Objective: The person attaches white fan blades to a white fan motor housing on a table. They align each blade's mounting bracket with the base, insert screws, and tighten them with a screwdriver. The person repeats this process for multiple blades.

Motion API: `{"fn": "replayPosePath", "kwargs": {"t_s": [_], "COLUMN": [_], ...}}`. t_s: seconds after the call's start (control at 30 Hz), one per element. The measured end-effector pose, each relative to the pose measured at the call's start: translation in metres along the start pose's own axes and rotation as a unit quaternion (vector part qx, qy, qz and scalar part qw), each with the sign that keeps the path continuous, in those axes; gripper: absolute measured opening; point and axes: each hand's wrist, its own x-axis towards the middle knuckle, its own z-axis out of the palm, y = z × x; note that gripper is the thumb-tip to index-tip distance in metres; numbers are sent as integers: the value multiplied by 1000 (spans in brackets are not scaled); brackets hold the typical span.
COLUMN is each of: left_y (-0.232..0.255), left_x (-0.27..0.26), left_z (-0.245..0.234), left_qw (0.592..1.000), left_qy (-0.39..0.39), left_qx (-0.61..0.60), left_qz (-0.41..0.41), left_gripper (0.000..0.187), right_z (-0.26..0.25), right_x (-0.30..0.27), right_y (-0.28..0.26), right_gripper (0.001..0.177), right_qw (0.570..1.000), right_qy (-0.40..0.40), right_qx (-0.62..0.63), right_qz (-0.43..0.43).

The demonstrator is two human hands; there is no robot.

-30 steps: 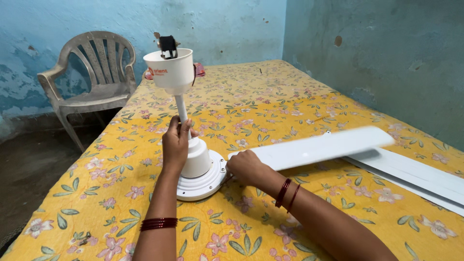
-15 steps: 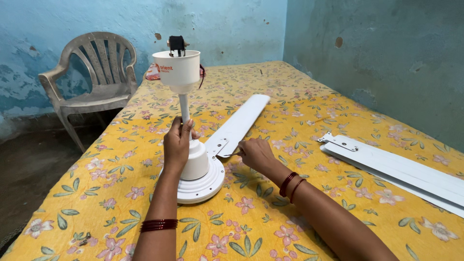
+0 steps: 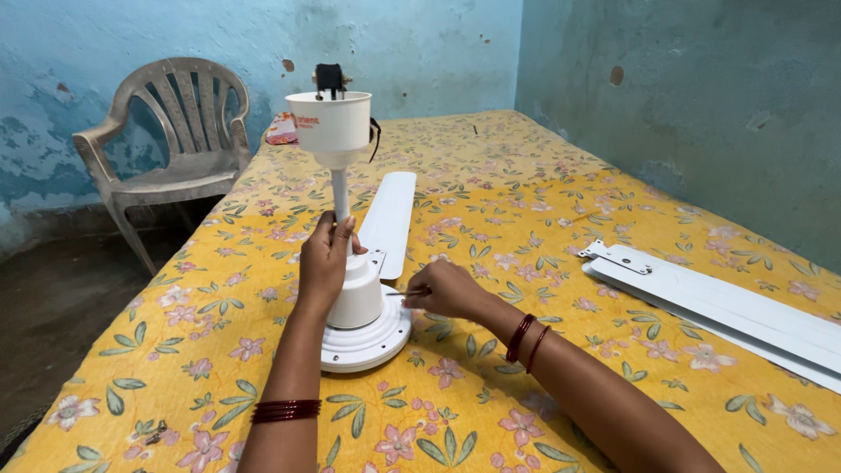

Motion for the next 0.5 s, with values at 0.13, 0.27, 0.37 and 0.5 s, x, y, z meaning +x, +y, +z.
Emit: {"fn": "replayPosePath", "kwargs": {"t_s": [0.13, 0.27, 0.37, 0.5], "left_y": [5, 10, 11, 11], "left_x": [0, 3, 3, 3], "left_z": [-2, -7, -11, -13], "left_qw": [1000, 999, 998, 998], "left_qy": [-19, -33, -39, -47], "left_qx": [-7, -1, 7, 13], "left_qz": [-9, -34, -39, -48], "left_gripper": [30, 31, 31, 31], "right_z": [8, 26, 37, 40], "right_x": [-9, -27, -36, -38], "right_y": [-31, -66, -83, -86], "right_gripper": [14, 22, 16, 12], "right_qw": [983, 948, 924, 912], "right_qy": [-1, 17, 17, 3], "right_qx": [17, -68, -186, -232], "right_qz": [-182, -309, -333, -339]}}
